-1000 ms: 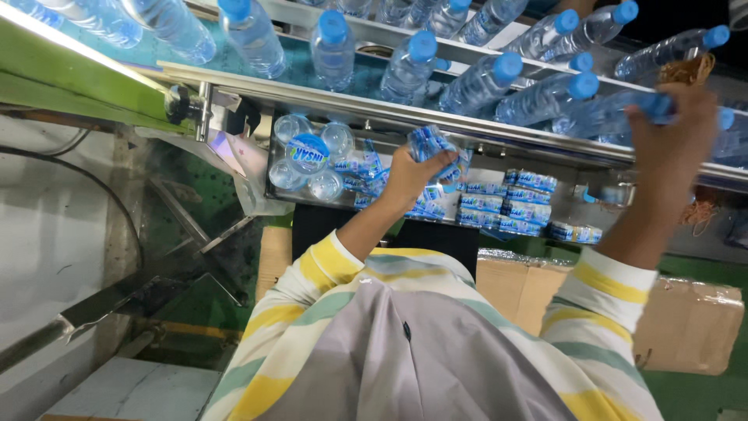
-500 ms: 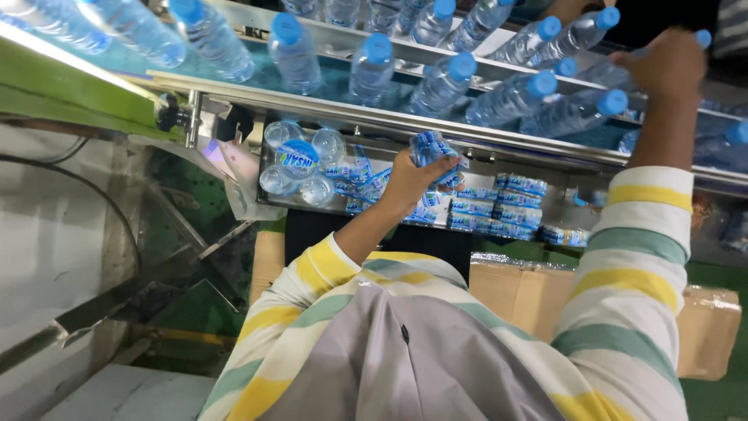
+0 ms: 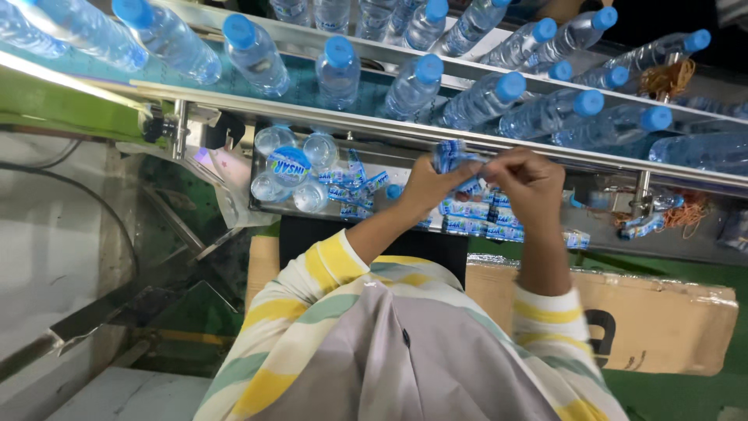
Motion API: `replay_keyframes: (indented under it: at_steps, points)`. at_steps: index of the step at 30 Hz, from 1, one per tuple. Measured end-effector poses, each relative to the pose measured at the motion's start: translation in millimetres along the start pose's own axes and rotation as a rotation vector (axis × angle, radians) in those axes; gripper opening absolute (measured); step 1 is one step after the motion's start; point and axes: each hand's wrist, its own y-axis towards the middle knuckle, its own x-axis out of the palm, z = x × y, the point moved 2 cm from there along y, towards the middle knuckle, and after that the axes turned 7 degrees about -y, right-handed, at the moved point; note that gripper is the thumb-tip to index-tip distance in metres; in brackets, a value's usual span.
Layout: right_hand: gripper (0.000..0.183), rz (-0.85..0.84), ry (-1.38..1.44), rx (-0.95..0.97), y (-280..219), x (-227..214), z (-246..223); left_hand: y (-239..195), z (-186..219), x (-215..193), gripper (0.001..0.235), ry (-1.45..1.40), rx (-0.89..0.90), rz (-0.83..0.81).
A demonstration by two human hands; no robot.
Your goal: The person stands at a conveyor belt and repeatedly picks up plastic water bottles. They wrap each bottle in a blue and white plastic sleeve by hand and place the wrapped bottles onto a lower tray or surface.
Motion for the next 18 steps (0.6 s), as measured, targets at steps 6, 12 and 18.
replay_keyframes:
  at_steps: [6,12,18]
  points:
    - [0.044,0.4,0.857,0.404,14.8,-13.8,22.0,-10.7,7.9,-2.0,0.045,-0.044,-0.088,-0.088]
    - [0.015,0.493,-0.791,-0.38,56.4,-68.3,24.8,-19.4,18.0,-4.0,0.061,0.196,-0.144,-0.066]
    - [0.006,0.536,-1.077,-0.662,68.6,-74.0,8.5,-18.9,7.6,-13.1,0.065,0.097,-0.192,-0.087]
